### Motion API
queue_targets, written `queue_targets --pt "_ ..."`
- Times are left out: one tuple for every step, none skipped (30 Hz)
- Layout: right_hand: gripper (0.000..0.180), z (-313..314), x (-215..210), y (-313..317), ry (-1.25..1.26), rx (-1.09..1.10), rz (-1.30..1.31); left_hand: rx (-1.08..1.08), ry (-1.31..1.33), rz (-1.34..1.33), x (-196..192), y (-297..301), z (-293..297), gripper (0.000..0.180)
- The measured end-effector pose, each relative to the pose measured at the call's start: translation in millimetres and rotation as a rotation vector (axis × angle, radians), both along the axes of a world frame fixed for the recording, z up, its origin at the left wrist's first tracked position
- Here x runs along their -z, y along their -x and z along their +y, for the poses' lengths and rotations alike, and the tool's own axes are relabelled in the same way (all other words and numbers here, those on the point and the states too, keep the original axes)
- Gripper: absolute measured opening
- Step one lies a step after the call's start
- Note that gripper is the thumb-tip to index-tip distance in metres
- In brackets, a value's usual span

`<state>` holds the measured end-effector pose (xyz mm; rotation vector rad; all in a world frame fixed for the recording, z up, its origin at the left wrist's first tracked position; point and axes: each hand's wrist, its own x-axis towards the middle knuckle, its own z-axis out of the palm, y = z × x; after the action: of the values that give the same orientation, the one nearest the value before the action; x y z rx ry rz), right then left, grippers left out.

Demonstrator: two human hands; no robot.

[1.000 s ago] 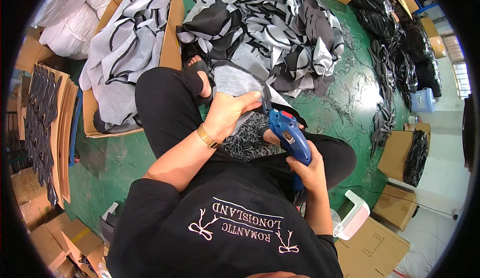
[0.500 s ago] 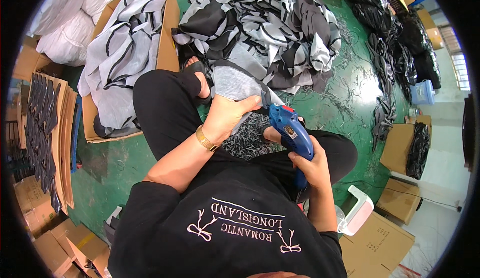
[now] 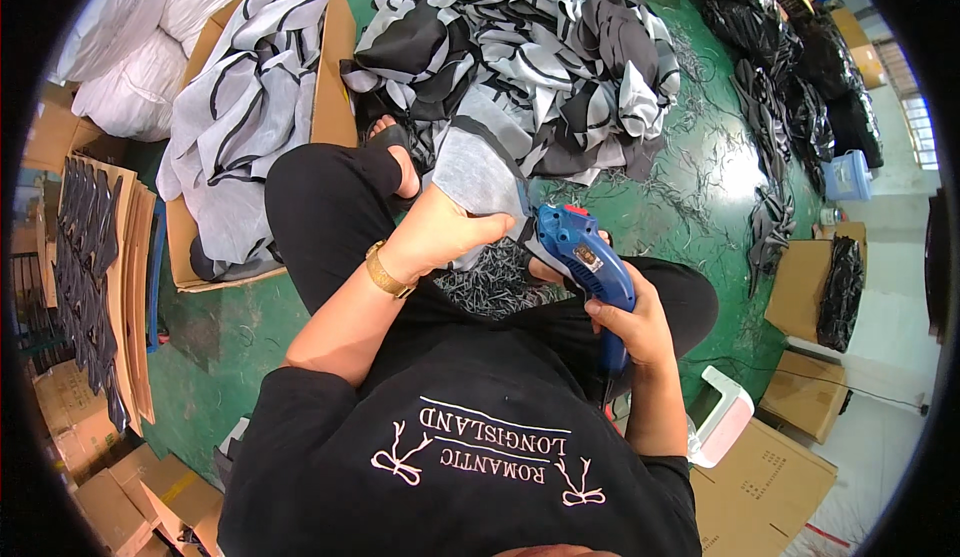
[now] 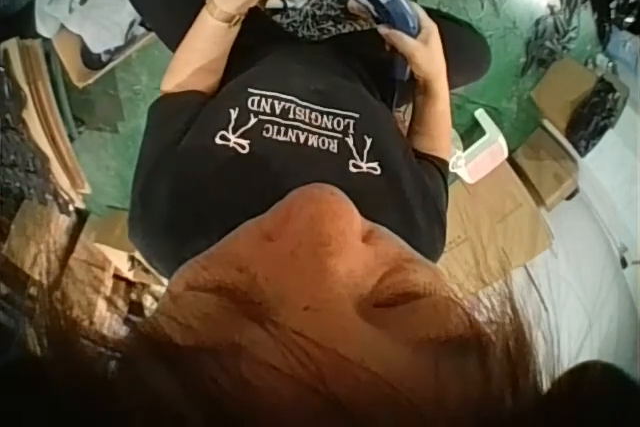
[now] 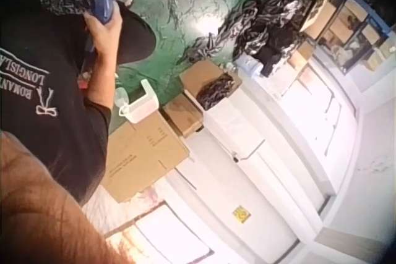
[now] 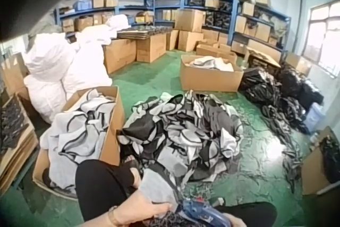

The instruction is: Trimming excess material from fabric pieces using an electric handheld cutter.

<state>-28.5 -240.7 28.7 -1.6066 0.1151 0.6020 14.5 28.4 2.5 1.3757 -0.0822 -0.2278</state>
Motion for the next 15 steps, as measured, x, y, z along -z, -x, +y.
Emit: queue_targets --pt "0.04 0.7 0.0 -1.4 -0.001 0.001 0.001 0.001 -0.001 0.001 0.5 -0.2 1.6 0.055" --pt "0.038 2.5 -0.5 -3.6 -0.023 0.0 -0.003 0.042 -0.061 -0.029 1.4 -0.8 3.2 0.055" --pt "0.037 4.7 -1.2 -6.0 -0.045 0.0 -0.007 0.085 -0.121 -0.059 1.8 -0.9 3.6 0.056" --pt "0.037 8.4 -3.8 -8.9 -0.045 0.002 -0.008 0.087 -0.121 -0.059 1.8 -0.5 2.3 0.056" --pt "0.038 13.1 -7.9 -12.2 -0.089 0.036 -0.04 0.081 -0.053 -0.035 1.5 0.8 -0.3 0.054" --pt "0.038 16.8 -9.8 -16.0 -0.133 0.07 -0.074 0.077 0.015 -0.011 1.1 2.3 -3.1 0.052" --pt "0.038 19.5 -8.2 -21.2 -0.163 0.112 -0.12 0.083 0.014 -0.013 0.6 3.4 -6.6 0.052" --pt "0.041 23.7 -13.7 -25.6 -0.178 0.128 -0.131 0.109 0.09 0.066 0.2 4.8 -10.3 0.043" --pt "0.044 29.0 -16.0 -28.6 -0.159 0.154 -0.129 0.134 0.165 0.144 -0.2 6.5 -13.6 0.035" --pt "0.047 33.4 -17.0 -31.1 -0.14 0.182 -0.126 0.145 0.165 0.142 -0.7 8.2 -16.9 0.035" --pt "0.05 37.4 -15.2 -34.0 -0.026 0.143 -0.197 0.182 0.202 0.156 -1.2 10.1 -20.1 0.036" --pt "0.053 40.0 -10.2 -37.1 0.089 0.103 -0.266 0.219 0.239 0.169 -2.0 11.6 -23.2 0.037" --pt "0.058 43.1 0.8 -40.9 0.171 0.069 -0.328 0.227 0.238 0.168 -3.5 12.8 -26.5 0.037" --pt "0.056 46.2 4.2 -39.9 0.123 0.078 -0.299 0.142 0.23 0.155 -5.7 14.0 -30.6 0.035" --pt "0.054 45.9 10.8 -39.1 0.116 0.072 -0.325 0.056 0.222 0.143 -7.9 14.7 -34.2 0.033"
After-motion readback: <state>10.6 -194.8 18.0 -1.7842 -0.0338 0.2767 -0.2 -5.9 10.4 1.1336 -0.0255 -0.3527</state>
